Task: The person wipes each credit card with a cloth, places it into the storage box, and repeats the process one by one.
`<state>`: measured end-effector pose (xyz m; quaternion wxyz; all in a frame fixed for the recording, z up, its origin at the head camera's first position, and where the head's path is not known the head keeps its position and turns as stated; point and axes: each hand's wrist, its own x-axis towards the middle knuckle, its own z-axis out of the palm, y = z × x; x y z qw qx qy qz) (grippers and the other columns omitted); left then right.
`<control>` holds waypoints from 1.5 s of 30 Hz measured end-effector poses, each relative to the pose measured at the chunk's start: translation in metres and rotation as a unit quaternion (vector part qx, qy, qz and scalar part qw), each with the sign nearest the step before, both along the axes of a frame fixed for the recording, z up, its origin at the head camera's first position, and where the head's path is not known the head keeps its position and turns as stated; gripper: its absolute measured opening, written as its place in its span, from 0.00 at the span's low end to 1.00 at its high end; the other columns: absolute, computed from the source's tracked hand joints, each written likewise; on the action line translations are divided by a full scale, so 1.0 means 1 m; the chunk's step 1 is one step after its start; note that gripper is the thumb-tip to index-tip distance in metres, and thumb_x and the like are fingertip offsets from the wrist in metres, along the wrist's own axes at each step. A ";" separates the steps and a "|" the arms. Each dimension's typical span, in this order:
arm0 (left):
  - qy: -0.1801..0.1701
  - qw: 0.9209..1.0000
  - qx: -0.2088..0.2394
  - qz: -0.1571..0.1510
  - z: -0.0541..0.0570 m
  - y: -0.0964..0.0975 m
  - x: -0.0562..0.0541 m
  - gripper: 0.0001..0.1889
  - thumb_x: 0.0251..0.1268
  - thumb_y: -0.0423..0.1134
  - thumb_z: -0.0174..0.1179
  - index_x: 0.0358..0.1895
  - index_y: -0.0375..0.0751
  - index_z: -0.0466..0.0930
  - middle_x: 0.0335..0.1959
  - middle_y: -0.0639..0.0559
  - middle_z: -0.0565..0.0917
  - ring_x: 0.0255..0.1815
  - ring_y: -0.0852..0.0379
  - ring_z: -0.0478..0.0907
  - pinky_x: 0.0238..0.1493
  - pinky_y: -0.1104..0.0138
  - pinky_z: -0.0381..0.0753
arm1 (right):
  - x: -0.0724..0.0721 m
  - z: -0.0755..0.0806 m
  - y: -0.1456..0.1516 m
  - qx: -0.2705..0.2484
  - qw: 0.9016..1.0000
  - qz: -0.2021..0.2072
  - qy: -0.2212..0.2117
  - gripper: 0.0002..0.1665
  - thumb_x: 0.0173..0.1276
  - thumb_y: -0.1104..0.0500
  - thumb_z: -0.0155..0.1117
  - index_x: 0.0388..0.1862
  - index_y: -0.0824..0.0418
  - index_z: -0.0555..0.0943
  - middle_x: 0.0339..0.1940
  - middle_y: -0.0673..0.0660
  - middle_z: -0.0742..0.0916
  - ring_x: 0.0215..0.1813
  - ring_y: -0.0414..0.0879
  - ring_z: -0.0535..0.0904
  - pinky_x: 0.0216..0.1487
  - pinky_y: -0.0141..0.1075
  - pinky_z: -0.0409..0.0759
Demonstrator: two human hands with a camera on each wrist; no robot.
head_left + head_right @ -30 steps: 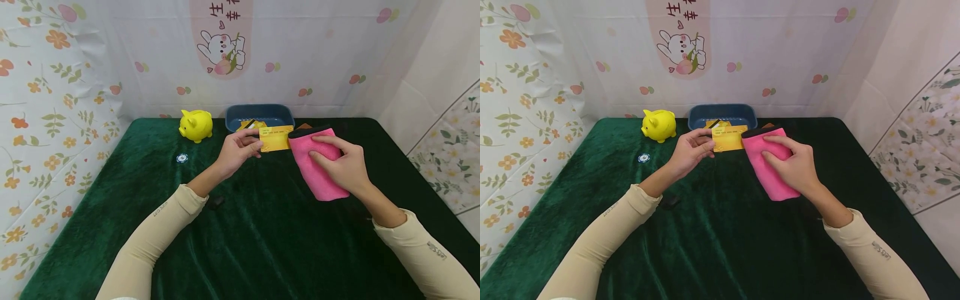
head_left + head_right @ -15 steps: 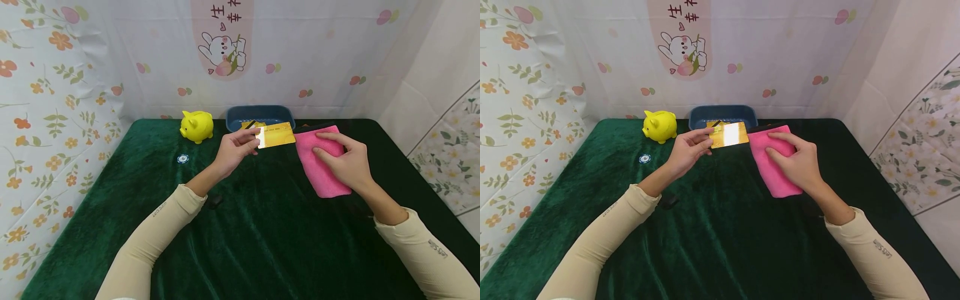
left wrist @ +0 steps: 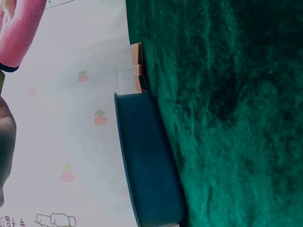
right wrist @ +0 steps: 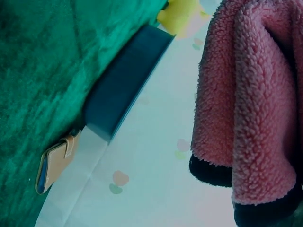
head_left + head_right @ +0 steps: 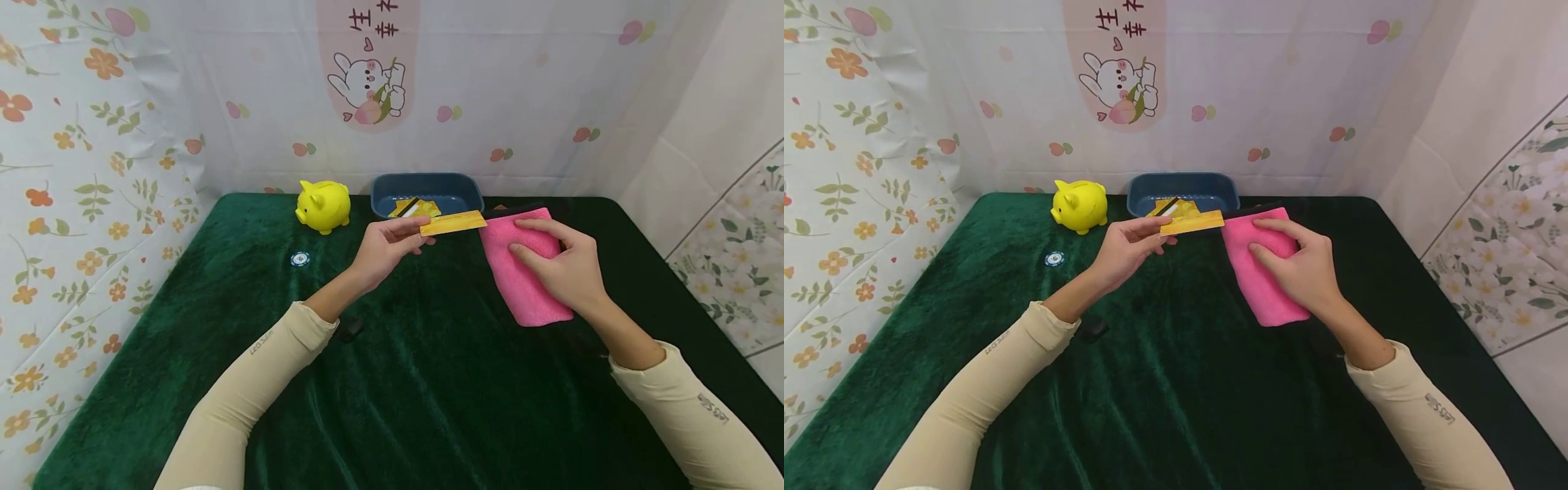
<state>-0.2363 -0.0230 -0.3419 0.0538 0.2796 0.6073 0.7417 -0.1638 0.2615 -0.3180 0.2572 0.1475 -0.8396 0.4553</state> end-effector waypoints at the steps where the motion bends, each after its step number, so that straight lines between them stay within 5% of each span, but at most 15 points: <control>1: 0.004 1.000 -0.004 0.007 -0.001 0.001 -0.001 0.15 0.69 0.24 0.57 0.57 0.23 0.78 0.46 0.38 0.86 0.39 0.58 0.85 0.39 0.69 0.83 | 0.000 0.000 0.000 -0.002 1.000 0.002 0.000 0.22 0.60 0.70 0.72 0.55 0.63 0.84 0.43 0.40 0.84 0.33 0.39 0.80 0.30 0.25 0.79; 8: 0.020 0.996 -0.042 0.080 -0.006 0.005 -0.004 0.11 0.67 0.29 0.63 0.49 0.26 0.82 0.31 0.58 0.79 0.32 0.59 0.70 0.32 0.71 0.72 | 0.000 -0.002 -0.002 -0.008 1.000 0.011 -0.021 0.22 0.61 0.68 0.72 0.56 0.62 0.84 0.45 0.41 0.84 0.31 0.40 0.80 0.28 0.27 0.80; 19: -0.011 0.994 -0.033 0.107 -0.003 0.007 -0.004 0.12 0.67 0.31 0.63 0.48 0.25 0.83 0.45 0.39 0.87 0.39 0.59 0.83 0.44 0.62 0.86 | 0.001 -0.004 0.001 0.009 0.999 0.005 -0.032 0.22 0.62 0.67 0.72 0.57 0.60 0.84 0.46 0.41 0.83 0.33 0.39 0.80 0.29 0.27 0.80; 33: -0.125 0.992 0.009 -0.005 -0.006 0.009 0.002 0.15 0.66 0.21 0.59 0.54 0.20 0.76 0.52 0.26 0.81 0.38 0.55 0.86 0.39 0.64 0.86 | 0.000 -0.006 0.002 -0.007 1.000 0.010 -0.023 0.22 0.62 0.68 0.71 0.57 0.63 0.83 0.47 0.40 0.83 0.35 0.39 0.80 0.31 0.25 0.80; 45: -0.148 0.988 -0.018 -0.026 -0.006 0.005 0.000 0.14 0.68 0.24 0.59 0.55 0.23 0.76 0.52 0.29 0.82 0.36 0.55 0.85 0.35 0.68 0.83 | -0.002 -0.005 0.002 -0.016 1.000 0.012 -0.016 0.23 0.61 0.69 0.71 0.56 0.64 0.83 0.46 0.41 0.84 0.35 0.39 0.80 0.32 0.25 0.79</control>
